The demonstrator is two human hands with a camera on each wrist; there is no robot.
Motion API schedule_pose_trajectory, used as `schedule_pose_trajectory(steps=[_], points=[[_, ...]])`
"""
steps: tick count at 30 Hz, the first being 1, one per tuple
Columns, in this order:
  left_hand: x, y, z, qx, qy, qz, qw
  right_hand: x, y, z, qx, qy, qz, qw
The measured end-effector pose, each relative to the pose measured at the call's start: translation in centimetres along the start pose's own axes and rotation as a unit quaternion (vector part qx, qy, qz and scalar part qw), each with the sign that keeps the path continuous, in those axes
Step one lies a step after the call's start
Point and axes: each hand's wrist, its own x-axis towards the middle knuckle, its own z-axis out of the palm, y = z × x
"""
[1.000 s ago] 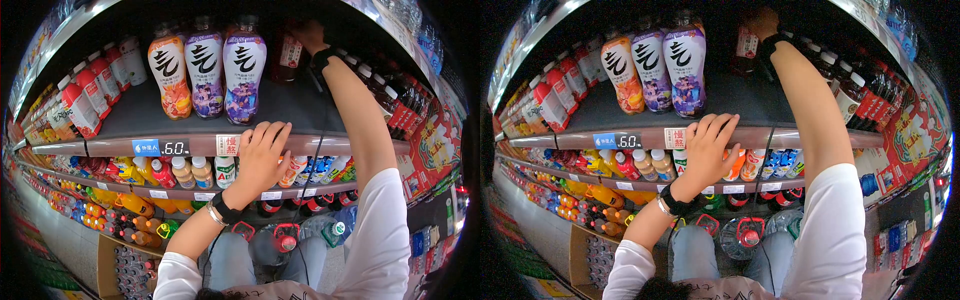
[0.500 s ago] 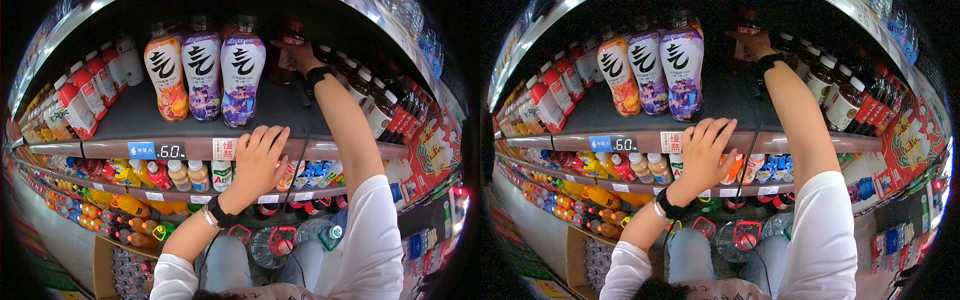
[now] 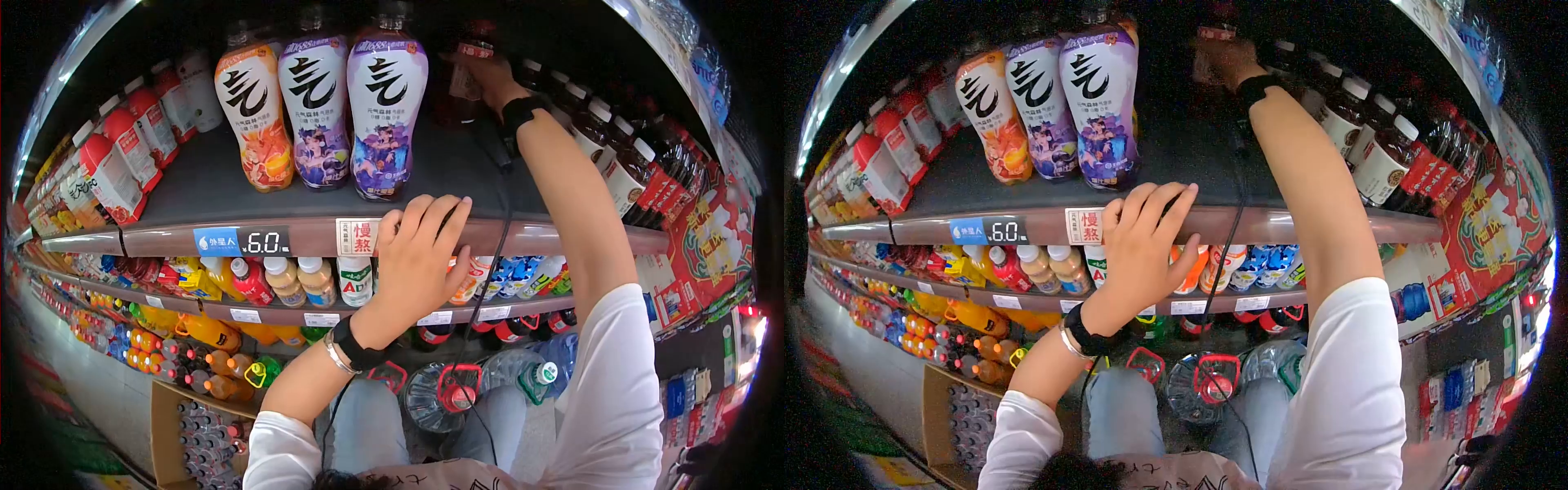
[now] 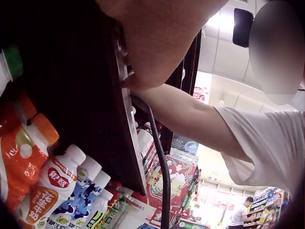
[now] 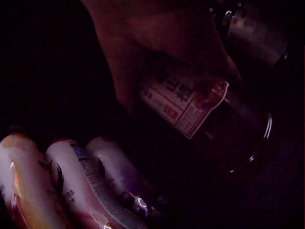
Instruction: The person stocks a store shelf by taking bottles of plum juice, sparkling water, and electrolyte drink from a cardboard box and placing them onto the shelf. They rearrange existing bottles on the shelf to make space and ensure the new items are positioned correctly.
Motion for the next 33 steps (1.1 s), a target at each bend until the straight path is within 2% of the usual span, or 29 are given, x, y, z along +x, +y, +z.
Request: schedule_pose_trajectory(steps=[1,4,7,9,14,17,21,25,27,28,29,30,31,33], points=[[0.0,0.0,0.1,0.001,0.003,0.000,1.000,-0.4,-0.7,0.3,0.019,0.025,0.036,0.999],[0.0,-0.1,0.1,0.002,0.003,0.000,1.000,-1.7,-2.0,0.1,0.090,-0.031,-0.021,0.995],[-0.1,-0.1,0.1,0.003,0.005,0.001,1.000,-1.8,-2.8,0.6,0.046,-0.012,0.054,0.997],[-0.1,-0.1,0.2,0.000,0.004,-0.001,1.000,-1.9,-3.2,1.0,0.031,-0.003,0.073,0.997],[-0.1,-0.1,0.2,-0.002,0.008,0.003,1.000,-2.3,-3.9,1.9,-0.019,0.033,0.035,0.999],[-0.1,0.0,0.0,0.002,0.004,0.000,1.000,-3.4,-4.4,2.9,-0.106,0.085,0.001,0.991],[-0.1,0.0,0.0,-0.002,0.002,-0.002,1.000,-5.1,-6.0,5.0,-0.273,0.192,-0.017,0.942],[-0.2,0.0,0.1,-0.012,0.009,-0.009,1.000,-4.0,-6.0,5.3,-0.367,0.297,0.040,0.881],[-0.4,-0.2,0.1,-0.041,0.017,-0.003,0.999,0.1,-2.9,2.8,-0.335,0.310,0.056,0.888],[-0.6,-0.3,0.1,-0.055,0.023,-0.004,0.998,-3.3,-5.8,3.9,-0.236,0.281,0.011,0.930],[-0.8,-0.3,0.0,-0.088,0.039,-0.010,0.995,-6.4,-8.1,3.1,-0.123,0.215,-0.023,0.969],[-1.1,-0.1,-0.2,-0.121,0.057,-0.019,0.991,-9.6,-10.6,2.3,-0.002,0.144,-0.041,0.989],[-1.6,0.0,-0.8,-0.151,0.079,-0.025,0.985,-10.7,-11.2,0.8,0.130,0.038,-0.044,0.990],[-3.3,0.0,-3.6,-0.139,0.091,-0.035,0.985,-17.0,-14.8,-0.5,0.091,0.055,0.007,0.994]])
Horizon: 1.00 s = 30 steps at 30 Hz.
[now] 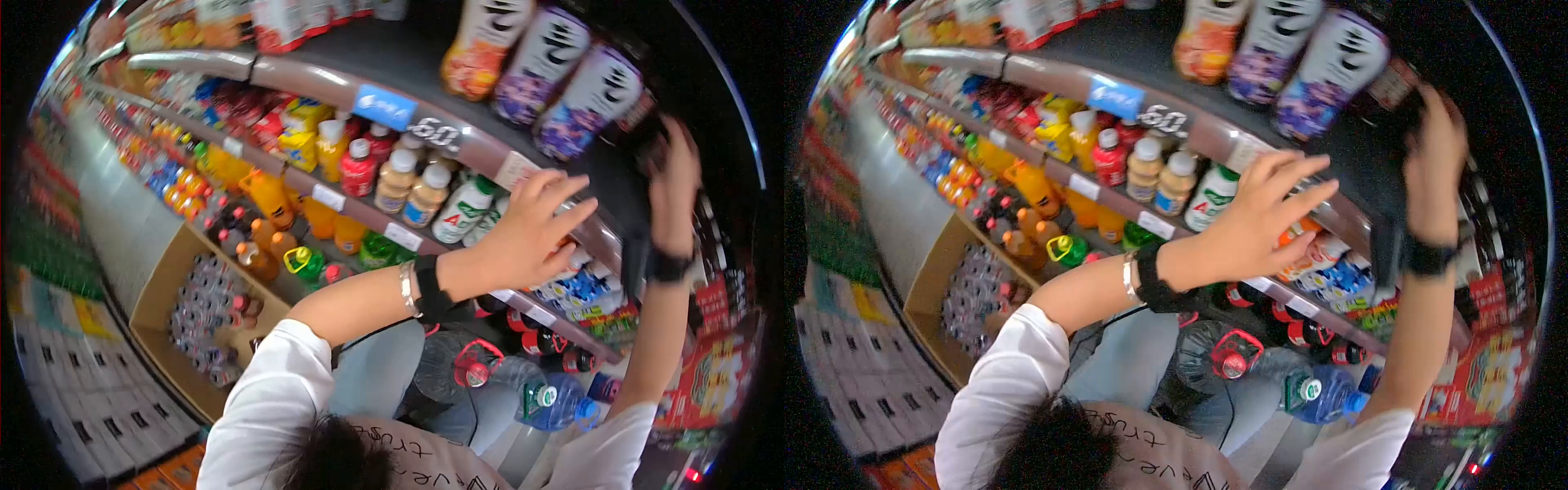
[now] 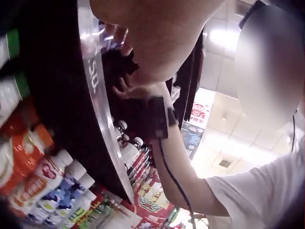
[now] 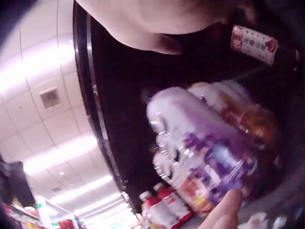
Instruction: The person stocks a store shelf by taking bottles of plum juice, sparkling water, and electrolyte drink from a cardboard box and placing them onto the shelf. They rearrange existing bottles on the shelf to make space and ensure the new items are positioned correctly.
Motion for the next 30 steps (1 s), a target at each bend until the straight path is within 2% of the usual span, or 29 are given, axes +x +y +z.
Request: schedule_pose_trajectory(steps=[1,3,4,6,7,8,9,10,11,13,15,17,18,19,22,25,26,28,30], points=[[-1.1,0.5,-2.2,0.022,-0.009,-0.003,1.000,-3.1,-1.9,-0.7,-0.020,0.010,0.024,0.999],[-4.6,1.6,-7.2,-0.037,-0.058,-0.080,0.994,-7.4,-1.9,-4.8,0.091,-0.116,-0.033,0.989],[-6.7,1.9,-9.7,-0.024,-0.051,-0.083,0.995,-10.8,-2.9,-4.7,0.104,-0.107,-0.032,0.988],[-11.6,2.4,-14.5,0.008,-0.047,-0.189,0.981,-16.2,-4.2,-4.2,0.111,-0.172,0.018,0.979],[-14.4,2.6,-17.3,0.034,-0.067,-0.266,0.961,-18.6,-4.1,-3.6,0.141,-0.261,0.005,0.955],[-17.3,2.8,-20.0,0.048,-0.059,-0.341,0.937,-22.1,-4.7,-1.4,0.100,-0.241,0.007,0.965],[-19.8,3.2,-22.8,0.088,-0.053,-0.420,0.902,-24.4,-4.2,-0.3,0.121,-0.272,0.004,0.955],[-23.7,3.1,-25.5,0.135,-0.023,-0.449,0.883,-26.9,-4.0,1.2,0.100,-0.265,0.042,0.958],[-26.3,4.0,-27.8,0.130,0.028,-0.521,0.843,-28.7,-3.2,2.4,0.142,-0.310,0.079,0.937],[-31.5,5.8,-32.8,0.138,0.077,-0.656,0.738,-32.2,-2.6,5.2,0.188,-0.367,0.187,0.892],[-37.9,7.1,-36.7,0.243,0.082,-0.644,0.720,-36.0,-0.3,8.2,0.210,-0.401,0.199,0.870],[-43.3,8.7,-39.4,0.309,0.042,-0.689,0.654,-39.2,-0.6,12.1,0.266,-0.432,0.225,0.832],[-45.7,9.5,-40.4,0.339,0.023,-0.709,0.618,-40.9,-0.5,13.7,0.270,-0.432,0.239,0.827],[-48.0,10.4,-41.2,0.331,0.012,-0.744,0.581,-42.5,0.2,15.1,0.281,-0.433,0.272,0.812],[-51.9,12.4,-42.5,0.307,-0.014,-0.835,0.456,-46.1,1.8,17.4,0.264,-0.463,0.238,0.812],[-59.1,14.7,-42.8,0.287,-0.051,-0.854,0.431,-47.7,2.7,17.7,0.227,-0.481,0.243,0.812],[-67.8,14.5,-44.4,0.254,-0.160,-0.870,0.391,-47.9,3.2,17.7,0.218,-0.476,0.246,0.816],[-66.2,15.6,-43.2,0.179,-0.224,-0.889,0.357,-48.0,3.5,17.7,0.197,-0.471,0.250,0.823],[-66.1,16.3,-42.5,0.123,-0.269,-0.885,0.360,-48.2,4.0,17.6,0.190,-0.476,0.260,0.818]])
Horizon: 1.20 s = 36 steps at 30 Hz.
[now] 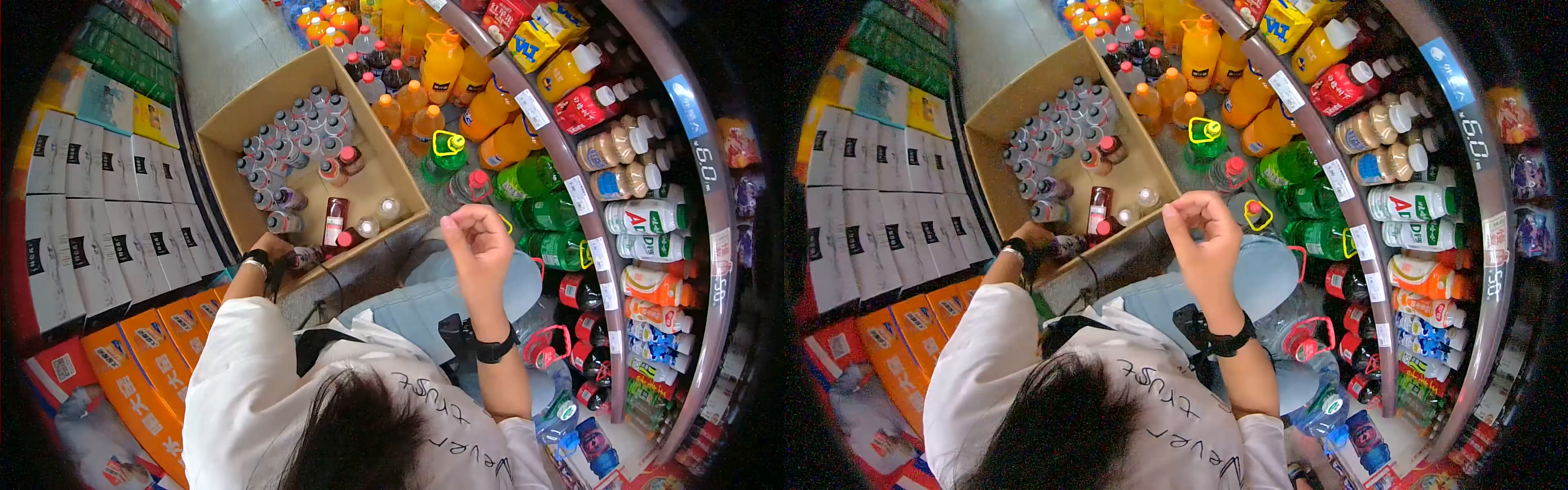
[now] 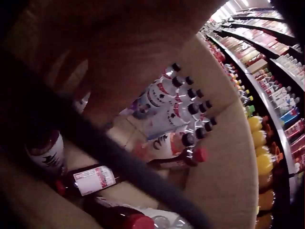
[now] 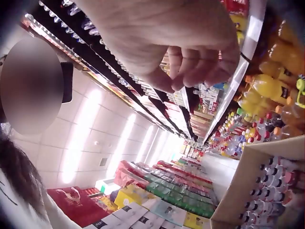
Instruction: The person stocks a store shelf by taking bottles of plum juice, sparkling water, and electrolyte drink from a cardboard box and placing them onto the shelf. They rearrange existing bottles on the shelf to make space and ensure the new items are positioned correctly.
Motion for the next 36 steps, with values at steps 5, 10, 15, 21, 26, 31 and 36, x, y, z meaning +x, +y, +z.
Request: schedule_pose_trajectory(steps=[5,10,15,21,26,31,36], points=[[6.2,-2.9,4.0,0.042,-0.020,-0.033,0.998,-0.2,0.6,0.0,-0.003,0.001,0.024,1.000],[7.0,-1.5,5.7,0.116,-0.040,-0.098,0.988,-1.0,1.0,-0.1,-0.012,0.007,0.050,0.999],[8.6,-2.0,6.4,-0.078,0.061,-0.116,0.988,-1.5,1.2,-1.3,-0.027,0.015,0.032,0.999],[-1.2,3.5,-0.5,-0.138,0.141,-0.052,0.979,-1.5,0.1,-3.8,-0.005,0.035,0.023,0.999],[-14.6,13.0,-7.1,-0.052,0.299,0.127,0.944,-2.3,0.3,-3.4,-0.047,-0.009,0.010,0.999],[-28.2,24.4,-11.6,0.020,0.356,0.386,0.851,-3.1,-1.5,-2.5,-0.188,-0.099,-0.059,0.975],[-39.0,35.3,-12.4,-0.006,0.203,0.569,0.797,-4.5,-4.8,-5.4,-0.271,-0.085,-0.170,0.944]])
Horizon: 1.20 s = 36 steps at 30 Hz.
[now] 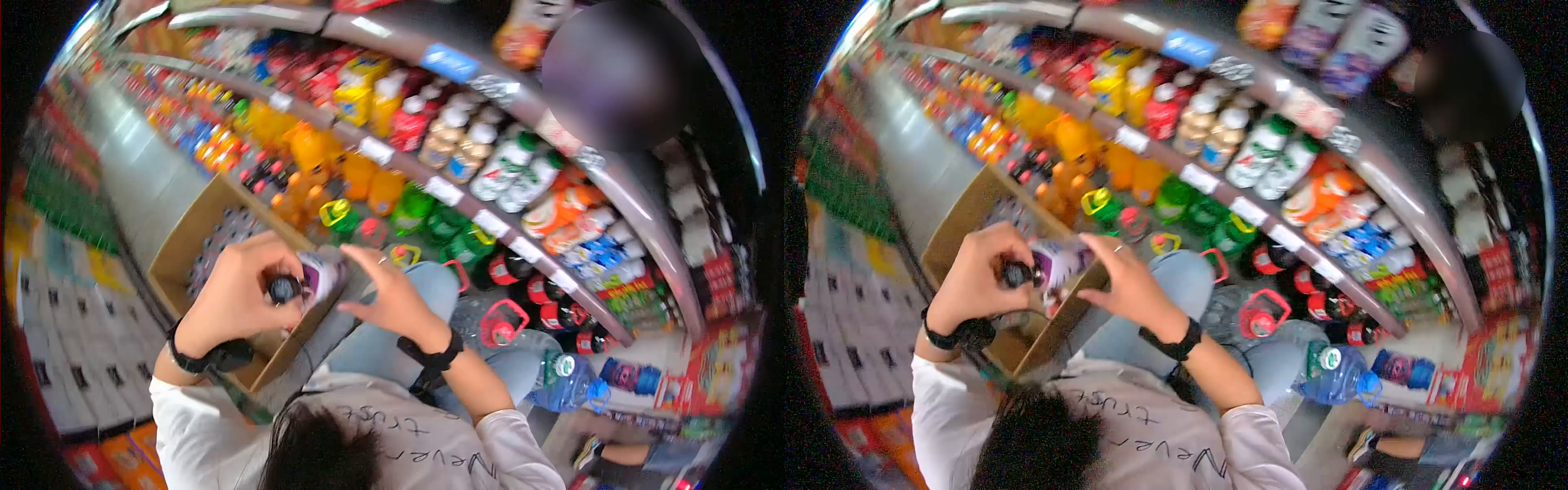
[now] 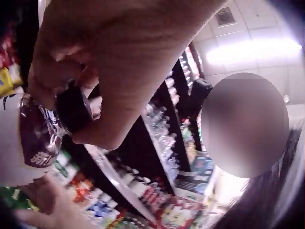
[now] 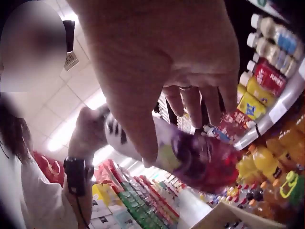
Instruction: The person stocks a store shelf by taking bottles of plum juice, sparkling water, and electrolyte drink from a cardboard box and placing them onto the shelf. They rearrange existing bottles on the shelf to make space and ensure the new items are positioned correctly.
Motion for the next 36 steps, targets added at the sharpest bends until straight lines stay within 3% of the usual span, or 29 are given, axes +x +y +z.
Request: schedule_pose_trajectory(steps=[1,2,3,4,5,6,7,9,11,15,17,19,23,28,31,36], points=[[1.5,1.8,0.1,-0.032,-0.028,0.045,0.998,-0.5,-0.1,-1.1,0.008,0.010,-0.008,1.000],[3.2,4.0,0.2,-0.084,-0.066,0.054,0.993,-1.0,-0.3,-2.4,-0.083,0.057,-0.036,0.994],[4.8,5.7,0.4,-0.134,-0.107,0.060,0.983,-1.6,-0.7,-3.9,-0.086,0.083,-0.029,0.992],[6.8,5.8,1.2,-0.115,-0.133,0.169,0.970,-2.4,-1.5,-5.5,-0.081,0.109,0.002,0.991],[8.3,7.5,2.1,-0.212,-0.175,0.151,0.949,-3.4,-2.4,-7.0,-0.070,0.134,0.032,0.988],[10.0,9.1,2.8,-0.226,-0.199,0.157,0.941,-4.3,-3.4,-8.2,-0.100,0.156,0.098,0.978],[11.8,10.6,3.5,-0.238,-0.223,0.158,0.932,-4.8,-4.4,-9.4,-0.056,0.210,0.102,0.971],[15.0,13.4,5.2,-0.297,-0.206,0.211,0.908,-5.1,-5.2,-12.8,-0.046,0.278,0.049,0.958],[17.4,15.8,7.0,-0.338,-0.165,0.272,0.886,-4.8,-7.5,-16.6,-0.065,0.336,0.131,0.930],[20.3,15.6,11.8,-0.237,-0.111,0.365,0.894,-2.7,-8.5,-25.0,-0.014,0.491,0.096,0.866],[21.0,14.3,14.1,-0.237,-0.132,0.337,0.902,-0.9,-7.4,-29.1,0.050,0.524,0.005,0.850],[21.5,13.2,15.3,-0.244,-0.144,0.318,0.905,1.1,-7.2,-32.4,0.063,0.531,-0.001,0.845],[23.5,11.5,15.7,-0.211,-0.049,0.354,0.910,4.6,-5.4,-36.4,-0.110,0.544,0.047,0.830],[24.5,10.6,13.3,-0.136,0.062,0.393,0.907,7.0,-0.7,-39.1,-0.165,0.538,0.077,0.823],[25.5,8.6,13.2,-0.131,0.078,0.383,0.911,7.5,0.8,-39.8,-0.103,0.532,0.052,0.839],[26.9,8.2,13.4,-0.102,0.124,0.399,0.903,8.5,1.9,-41.0,-0.083,0.517,0.096,0.847]])
